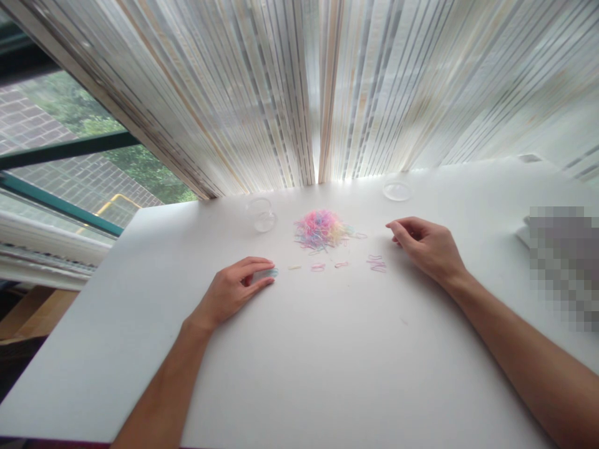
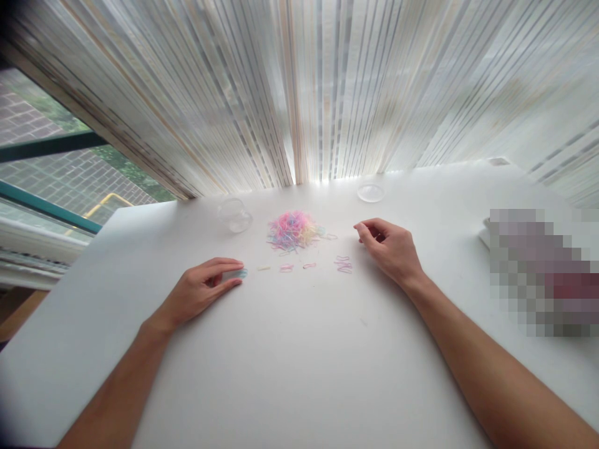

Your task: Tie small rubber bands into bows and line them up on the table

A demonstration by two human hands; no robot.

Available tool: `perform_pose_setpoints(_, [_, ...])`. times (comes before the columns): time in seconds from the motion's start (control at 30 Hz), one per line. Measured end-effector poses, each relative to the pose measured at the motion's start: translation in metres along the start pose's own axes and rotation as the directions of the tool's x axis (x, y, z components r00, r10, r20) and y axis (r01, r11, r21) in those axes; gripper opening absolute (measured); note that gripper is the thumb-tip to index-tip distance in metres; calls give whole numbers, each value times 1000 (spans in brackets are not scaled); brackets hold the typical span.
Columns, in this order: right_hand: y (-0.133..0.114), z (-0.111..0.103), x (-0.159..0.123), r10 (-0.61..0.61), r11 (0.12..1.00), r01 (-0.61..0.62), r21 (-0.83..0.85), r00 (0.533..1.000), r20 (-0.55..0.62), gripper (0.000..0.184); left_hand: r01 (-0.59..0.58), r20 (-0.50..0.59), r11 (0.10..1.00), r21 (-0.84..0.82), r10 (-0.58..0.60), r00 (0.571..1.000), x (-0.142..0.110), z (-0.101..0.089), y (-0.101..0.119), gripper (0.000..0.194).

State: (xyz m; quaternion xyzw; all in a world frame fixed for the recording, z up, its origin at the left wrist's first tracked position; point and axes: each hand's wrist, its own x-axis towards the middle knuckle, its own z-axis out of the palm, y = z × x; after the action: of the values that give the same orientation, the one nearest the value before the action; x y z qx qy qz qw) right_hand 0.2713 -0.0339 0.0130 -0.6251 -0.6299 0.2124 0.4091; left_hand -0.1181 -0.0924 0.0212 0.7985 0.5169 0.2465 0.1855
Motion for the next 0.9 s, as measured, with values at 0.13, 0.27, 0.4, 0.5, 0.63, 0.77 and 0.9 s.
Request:
perform_pose_setpoints(0.13, [1, 0, 0, 5, 1000, -5, 7, 1000, 5, 27, -2, -17, 1000, -13, 2, 1000, 1, 1, 1, 28])
perform_pose_setpoints(0.27, [1, 0, 0, 20, 1000, -20, 13, 1000, 13, 26, -3, -16, 999, -34, 3, 1000, 0, 2, 1, 26])
perform_pose_setpoints(0.4, [-1, 0, 0, 16, 1000, -17, 13, 1000, 16, 27, -12, -15, 1000, -29, 12, 1000, 0, 1, 1, 25])
perform_pose_setpoints(0.5, [-3, -1, 0, 18, 1000, -18, 9, 1000, 18, 27, -9, -18, 1000, -16, 9, 1000, 0, 1, 1, 24])
perform_pose_setpoints(0.63, [-3, -1, 0, 25, 1000, -25, 5, 999, 22, 28, -8, -18, 1000, -6, 8, 1000, 0, 1, 1, 24])
perform_pose_setpoints(0.77, [-2, 0, 0, 27, 1000, -27, 13, 999, 24, 29, -4, -13, 1000, -14, 4, 1000, 0, 2, -1, 24])
perform_pose_setpoints(0.9, [-1, 0, 1, 21, 1000, -21, 13, 1000, 22, 30, 2, -18, 1000, -18, -2, 1000, 0, 2, -2, 24])
